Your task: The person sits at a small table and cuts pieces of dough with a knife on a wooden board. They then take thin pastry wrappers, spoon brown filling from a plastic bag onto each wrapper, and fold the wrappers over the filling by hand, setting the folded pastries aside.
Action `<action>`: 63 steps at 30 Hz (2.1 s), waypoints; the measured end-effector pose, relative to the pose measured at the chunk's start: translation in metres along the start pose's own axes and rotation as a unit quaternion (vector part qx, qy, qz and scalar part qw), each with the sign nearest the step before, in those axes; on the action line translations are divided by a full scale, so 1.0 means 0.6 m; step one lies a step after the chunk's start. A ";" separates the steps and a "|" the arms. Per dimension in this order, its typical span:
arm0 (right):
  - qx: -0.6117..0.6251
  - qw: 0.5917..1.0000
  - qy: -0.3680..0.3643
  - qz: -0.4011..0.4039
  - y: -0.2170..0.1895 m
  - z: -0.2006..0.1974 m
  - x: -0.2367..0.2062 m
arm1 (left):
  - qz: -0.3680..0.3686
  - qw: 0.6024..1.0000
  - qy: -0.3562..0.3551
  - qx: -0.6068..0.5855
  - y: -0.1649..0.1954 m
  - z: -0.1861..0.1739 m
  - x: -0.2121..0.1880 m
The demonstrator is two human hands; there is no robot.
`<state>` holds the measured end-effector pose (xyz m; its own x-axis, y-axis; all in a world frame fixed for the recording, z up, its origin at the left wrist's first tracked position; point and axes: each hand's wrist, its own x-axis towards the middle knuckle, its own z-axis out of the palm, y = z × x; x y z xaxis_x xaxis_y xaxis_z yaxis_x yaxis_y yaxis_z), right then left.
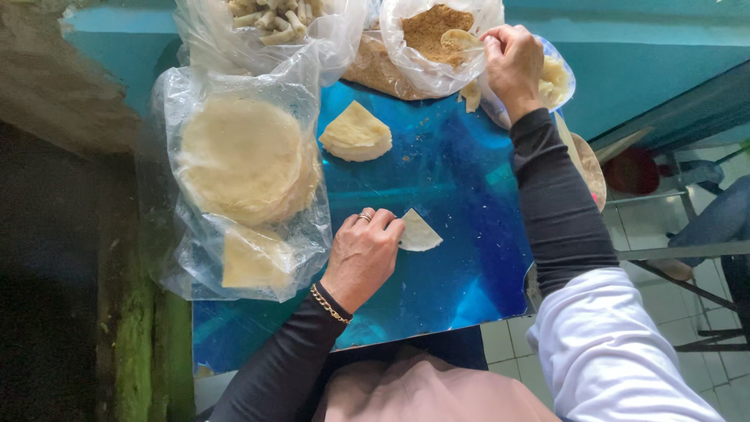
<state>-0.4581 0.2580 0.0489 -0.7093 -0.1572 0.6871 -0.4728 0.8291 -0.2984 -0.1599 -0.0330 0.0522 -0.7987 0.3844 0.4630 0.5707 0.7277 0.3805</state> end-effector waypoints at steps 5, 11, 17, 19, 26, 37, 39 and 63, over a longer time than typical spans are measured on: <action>0.190 0.968 -0.089 0.138 -0.047 -0.067 -0.029 | -0.024 0.996 0.041 -0.071 0.006 -0.003 0.004; 0.293 0.919 -0.204 0.169 -0.174 -0.187 -0.184 | -0.086 0.988 0.064 -0.115 0.017 -0.007 -0.002; 0.190 0.932 -0.252 0.179 -0.275 -0.245 -0.305 | -0.057 0.990 0.057 -0.117 0.039 -0.010 -0.016; 0.181 0.946 -0.227 0.142 -0.285 -0.248 -0.320 | -0.029 0.994 0.044 -0.098 0.046 -0.006 -0.015; 0.181 0.966 -0.168 0.071 -0.281 -0.243 -0.335 | 0.023 0.998 0.012 -0.054 0.052 0.016 -0.011; 0.130 0.979 -0.155 0.025 -0.277 -0.235 -0.334 | 0.032 0.999 -0.008 -0.036 0.038 0.027 -0.012; 0.126 0.980 -0.150 0.017 -0.279 -0.235 -0.333 | 0.030 0.999 -0.009 -0.037 0.038 0.027 -0.012; 0.309 0.928 -0.066 0.196 -0.187 -0.205 -0.178 | -0.057 0.997 0.037 -0.031 0.030 0.010 -0.020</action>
<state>-0.2650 0.2480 0.0904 -0.9288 -0.0058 0.3705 -0.3451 0.3776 -0.8593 -0.1408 -0.0213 0.0488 -0.8446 0.2565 0.4700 0.4892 0.7264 0.4827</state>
